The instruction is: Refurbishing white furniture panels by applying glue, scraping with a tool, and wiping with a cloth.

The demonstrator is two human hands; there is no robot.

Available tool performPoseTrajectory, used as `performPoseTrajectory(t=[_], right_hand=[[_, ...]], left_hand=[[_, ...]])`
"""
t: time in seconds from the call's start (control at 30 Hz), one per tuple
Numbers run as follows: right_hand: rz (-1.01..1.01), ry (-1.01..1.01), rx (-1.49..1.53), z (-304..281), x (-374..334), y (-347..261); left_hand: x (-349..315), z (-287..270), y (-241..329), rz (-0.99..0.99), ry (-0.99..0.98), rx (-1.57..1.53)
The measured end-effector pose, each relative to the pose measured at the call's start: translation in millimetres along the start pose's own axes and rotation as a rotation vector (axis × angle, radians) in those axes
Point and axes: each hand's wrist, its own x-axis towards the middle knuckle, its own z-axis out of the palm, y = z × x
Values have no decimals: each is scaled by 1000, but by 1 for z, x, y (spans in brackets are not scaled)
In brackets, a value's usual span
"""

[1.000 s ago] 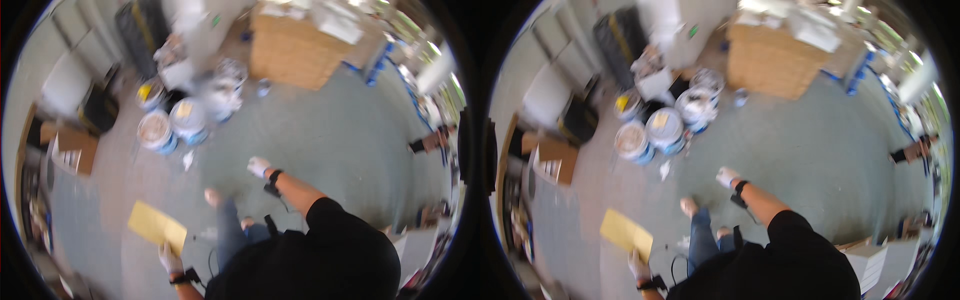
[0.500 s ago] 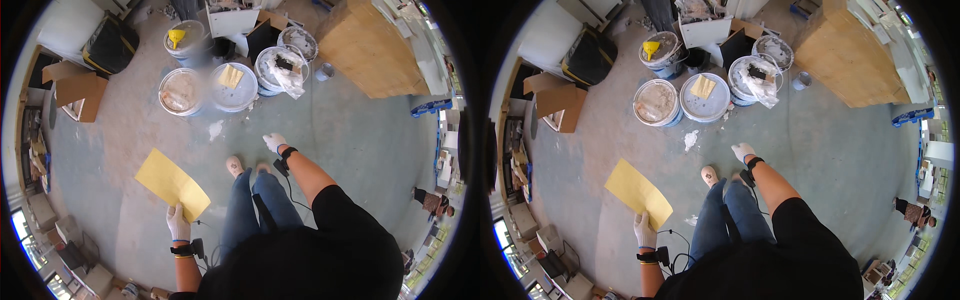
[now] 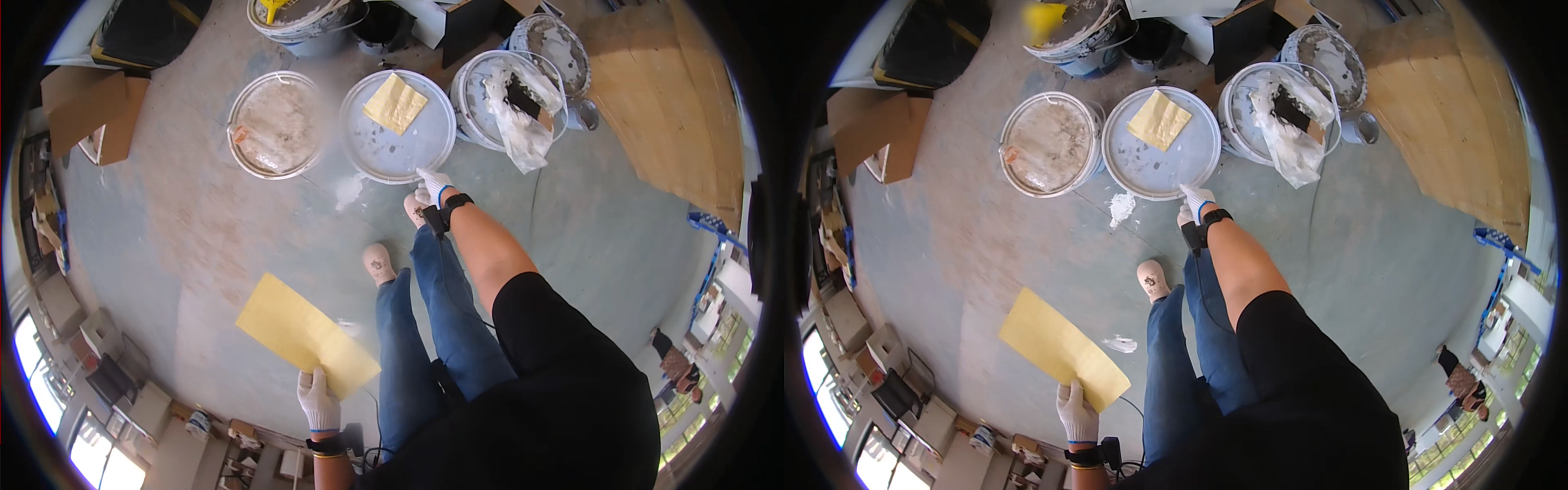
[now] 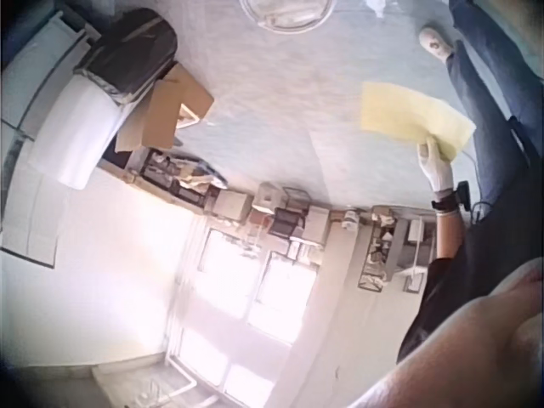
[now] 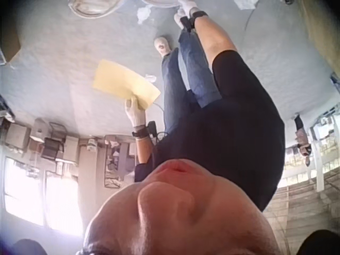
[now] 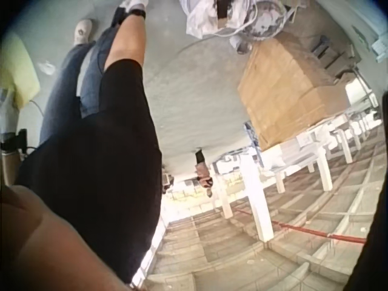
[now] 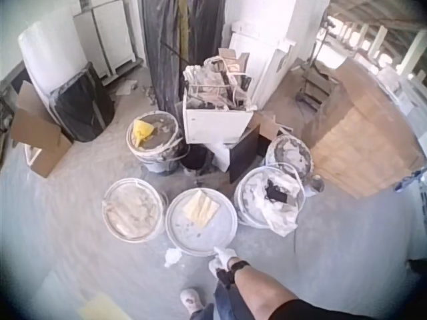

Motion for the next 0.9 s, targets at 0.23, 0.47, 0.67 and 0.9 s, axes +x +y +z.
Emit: performPoseTrajectory(t=[0.23,0.47,0.67,0.9], right_hand=[[71,10,148,-2,-5,-16],[53,-69,185,-12,-38,-35],[-19,-69,204,-5,-74,-48],[-144,-243,144,43,-74,-92]], left_hand=[[-3,55,14,-100,19,106],[-11,104,21,-72,91,78],[-15,110,26,-97,33,-27],[-14,113,18,-82,102,-78]])
